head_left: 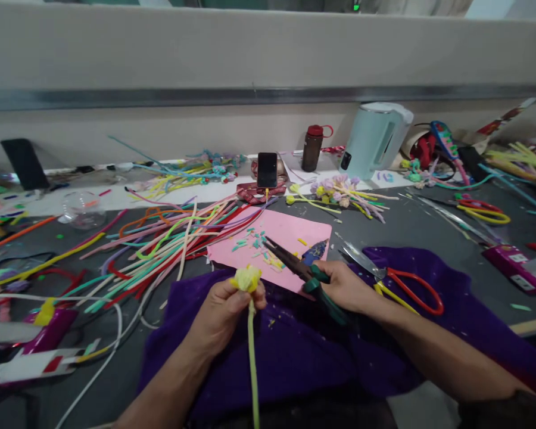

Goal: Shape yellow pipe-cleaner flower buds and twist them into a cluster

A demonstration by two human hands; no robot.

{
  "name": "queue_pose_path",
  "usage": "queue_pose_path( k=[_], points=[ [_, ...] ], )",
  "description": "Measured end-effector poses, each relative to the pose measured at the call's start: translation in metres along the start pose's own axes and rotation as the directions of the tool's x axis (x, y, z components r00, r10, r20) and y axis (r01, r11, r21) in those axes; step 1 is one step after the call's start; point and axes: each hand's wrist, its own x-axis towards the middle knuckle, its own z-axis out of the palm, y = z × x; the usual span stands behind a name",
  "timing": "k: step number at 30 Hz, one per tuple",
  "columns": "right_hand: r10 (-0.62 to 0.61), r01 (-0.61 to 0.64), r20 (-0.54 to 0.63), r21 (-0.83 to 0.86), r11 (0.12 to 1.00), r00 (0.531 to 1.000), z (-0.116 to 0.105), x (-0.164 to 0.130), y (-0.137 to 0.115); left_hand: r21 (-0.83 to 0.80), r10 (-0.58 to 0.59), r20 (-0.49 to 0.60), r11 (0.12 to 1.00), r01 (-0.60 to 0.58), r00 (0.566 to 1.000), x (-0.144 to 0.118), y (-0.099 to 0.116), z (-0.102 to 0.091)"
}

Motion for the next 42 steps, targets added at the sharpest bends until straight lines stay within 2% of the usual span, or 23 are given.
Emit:
queue_pose_path(
  k=[3,7,9,11,15,17,18,22,25,28,31,33,35,38,42],
  points=[
    [-0.057,0.048,-0.041,-0.203,0.978,0.998,0.003,-0.004,-0.003,0.154,0.153,0.142,0.973,-0.174,0.978,-0.005,0.003,0.002],
    [-0.126,0.098,-0.046,-0.393,0.915,0.991,0.008,-0.005,-0.013,0.237,0.293,0.276,0.902,-0.361,0.915,-0.011,0.009,0.002],
    [-0.159,0.136,-0.020,-0.417,0.899,0.987,0.012,-0.003,-0.016,0.265,0.335,0.300,0.870,-0.416,0.893,-0.012,0.010,0.002],
    [-0.192,0.178,0.008,-0.409,0.895,0.981,0.016,-0.001,-0.018,0.303,0.352,0.268,0.853,-0.425,0.897,-0.012,0.011,0.002],
    [-0.233,0.219,0.011,-0.386,0.896,0.972,0.021,0.001,-0.017,0.399,0.279,0.030,0.877,-0.268,0.960,-0.012,0.014,0.005],
    [-0.237,0.222,0.005,-0.377,0.899,0.971,0.021,0.000,-0.016,0.357,0.295,-0.095,0.902,-0.244,0.951,-0.011,0.014,0.008],
    [-0.235,0.218,0.002,-0.377,0.900,0.972,0.022,-0.001,-0.015,0.345,0.302,-0.118,0.906,-0.246,0.946,-0.010,0.014,0.009],
    [-0.231,0.201,-0.021,-0.417,0.886,0.973,0.022,-0.003,-0.015,0.364,0.296,-0.094,0.899,-0.244,0.950,-0.007,0.010,0.011],
    [-0.249,0.215,-0.013,-0.462,0.861,0.969,0.024,-0.004,-0.015,0.370,0.251,-0.100,0.908,-0.199,0.963,-0.005,0.004,0.010],
    [-0.230,0.221,0.050,-0.527,0.821,0.972,0.026,-0.004,-0.014,0.291,0.074,-0.053,0.955,-0.055,0.996,-0.004,-0.002,0.011],
    [-0.215,0.225,0.084,-0.557,0.799,0.973,0.025,-0.004,-0.013,0.173,-0.127,-0.059,0.975,0.136,0.990,-0.002,-0.006,0.012],
    [-0.263,0.256,0.063,-0.529,0.809,0.963,0.025,-0.004,-0.014,0.094,-0.184,-0.113,0.976,0.195,0.976,0.000,-0.006,0.011],
    [-0.354,0.316,0.021,-0.501,0.805,0.935,0.025,-0.006,-0.015,0.033,-0.197,-0.142,0.979,0.203,0.970,0.002,-0.005,0.009],
    [-0.483,0.416,0.026,-0.549,0.725,0.875,0.030,-0.011,-0.015,-0.025,-0.184,-0.150,0.983,0.182,0.971,0.004,-0.002,0.003],
    [-0.550,0.485,0.159,-0.702,0.521,0.820,0.037,-0.018,-0.015,-0.073,-0.187,-0.141,0.981,0.178,0.972,0.006,-0.001,-0.004]
  ],
)
